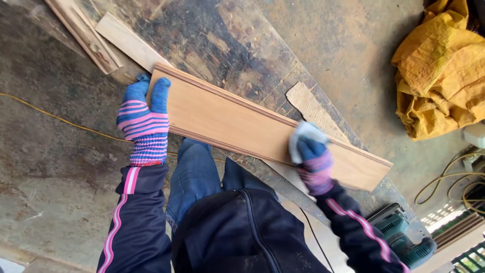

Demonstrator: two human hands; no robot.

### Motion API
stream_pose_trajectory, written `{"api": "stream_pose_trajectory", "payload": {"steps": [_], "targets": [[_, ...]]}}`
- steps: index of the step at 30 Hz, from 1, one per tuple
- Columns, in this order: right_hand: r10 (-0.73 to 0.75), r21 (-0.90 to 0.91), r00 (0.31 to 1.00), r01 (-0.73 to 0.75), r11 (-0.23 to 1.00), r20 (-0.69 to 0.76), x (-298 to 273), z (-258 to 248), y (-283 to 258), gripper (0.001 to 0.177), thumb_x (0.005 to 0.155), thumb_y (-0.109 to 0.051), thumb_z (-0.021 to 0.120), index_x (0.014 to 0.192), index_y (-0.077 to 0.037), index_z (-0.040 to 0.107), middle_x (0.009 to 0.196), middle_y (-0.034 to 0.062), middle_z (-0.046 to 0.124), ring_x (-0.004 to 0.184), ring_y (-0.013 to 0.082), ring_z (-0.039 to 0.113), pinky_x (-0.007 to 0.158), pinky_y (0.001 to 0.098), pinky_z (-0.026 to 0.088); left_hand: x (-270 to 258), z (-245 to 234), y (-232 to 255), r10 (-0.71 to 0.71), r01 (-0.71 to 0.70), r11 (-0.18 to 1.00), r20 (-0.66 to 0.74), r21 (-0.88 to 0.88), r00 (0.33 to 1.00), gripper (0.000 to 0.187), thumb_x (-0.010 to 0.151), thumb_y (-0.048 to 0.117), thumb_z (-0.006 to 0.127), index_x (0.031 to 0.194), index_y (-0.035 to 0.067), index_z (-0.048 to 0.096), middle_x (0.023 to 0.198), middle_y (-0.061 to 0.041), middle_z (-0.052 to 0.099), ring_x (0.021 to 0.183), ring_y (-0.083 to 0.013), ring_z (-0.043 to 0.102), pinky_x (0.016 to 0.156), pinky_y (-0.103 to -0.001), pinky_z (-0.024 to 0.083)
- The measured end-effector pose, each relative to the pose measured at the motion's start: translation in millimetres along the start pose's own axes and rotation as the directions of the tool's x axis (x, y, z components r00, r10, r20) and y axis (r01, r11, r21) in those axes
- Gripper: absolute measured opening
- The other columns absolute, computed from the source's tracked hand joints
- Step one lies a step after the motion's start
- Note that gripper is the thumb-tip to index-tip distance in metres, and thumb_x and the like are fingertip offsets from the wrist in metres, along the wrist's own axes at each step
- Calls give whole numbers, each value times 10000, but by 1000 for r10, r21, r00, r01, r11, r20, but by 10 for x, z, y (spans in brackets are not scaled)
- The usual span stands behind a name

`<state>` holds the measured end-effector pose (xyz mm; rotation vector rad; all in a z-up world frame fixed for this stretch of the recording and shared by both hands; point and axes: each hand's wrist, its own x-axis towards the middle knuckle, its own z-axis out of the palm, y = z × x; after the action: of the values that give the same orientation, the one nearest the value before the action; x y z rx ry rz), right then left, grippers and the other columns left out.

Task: Sanding a piece of wood manually using sandpaper on a workbench.

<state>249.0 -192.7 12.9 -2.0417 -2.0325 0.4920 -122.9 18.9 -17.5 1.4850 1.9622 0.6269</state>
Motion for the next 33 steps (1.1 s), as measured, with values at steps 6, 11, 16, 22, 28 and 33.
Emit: {"api": "stream_pose_trajectory", "payload": {"steps": [6, 11, 16, 22, 28, 33], "targets": [[-424, -58, 905, 425, 903, 25, 1643, 714, -1537, 275, 870, -140, 691, 1144, -159, 682, 1122, 90, 640, 896, 325, 674, 662, 460, 548, -16, 26, -79, 103, -99, 989, -33, 110, 994, 511, 1026, 497, 763, 1189, 14, 735, 1077, -203, 755, 953, -358, 735, 838, -456, 573], [-495, 13, 867, 495, 869, 64, 1284, 266, -1240, 508, 704, -141, 701, 1206, -71, 676, 1176, 135, 651, 902, 355, 673, 663, 450, 565, 85, -55, -31, -12, 11, 1000, 48, 21, 999, 448, 1002, 499, 716, 1101, 63, 752, 949, -156, 769, 831, -291, 745, 775, -430, 579], [-297, 58, 951, 292, 955, 92, -109, -101, -312, 595, 567, -71, 751, 1159, -110, 703, 1104, 116, 673, 904, 368, 686, 740, 474, 575, 251, -132, -105, -29, 29, 1000, 181, 5, 983, 482, 924, 532, 740, 1044, 65, 742, 836, -152, 746, 741, -285, 720, 712, -445, 560], [-266, 92, 962, 260, 961, 59, 607, 479, -1125, 370, 746, -120, 751, 1112, -126, 695, 1065, 107, 673, 928, 361, 692, 751, 472, 574, 464, -209, -55, -42, 20, 998, 376, 64, 926, 516, 919, 581, 733, 890, 67, 730, 793, -182, 715, 715, -321, 682, 695, -480, 543], [-228, 677, 974, 167, 717, 1, 1568, 961, -2189, 201, 919, -175, 676, 1110, -116, 696, 1009, 113, 720, 891, 343, 698, 738, 447, 559, 700, -408, 231, -226, 107, 966, 569, 235, 791, 547, 870, 639, 686, 921, 99, 761, 847, -177, 718, 765, -352, 680, 737, -487, 536], [-359, 72, 930, 353, 933, 86, 585, 374, -1175, 455, 725, -88, 733, 1178, -126, 710, 1104, 86, 665, 947, 339, 695, 713, 462, 571, 899, -419, 431, -315, 29, 916, 672, 401, 670, 608, 916, 658, 621, 1051, 83, 764, 979, -200, 734, 890, -384, 688, 832, -506, 537]]}}
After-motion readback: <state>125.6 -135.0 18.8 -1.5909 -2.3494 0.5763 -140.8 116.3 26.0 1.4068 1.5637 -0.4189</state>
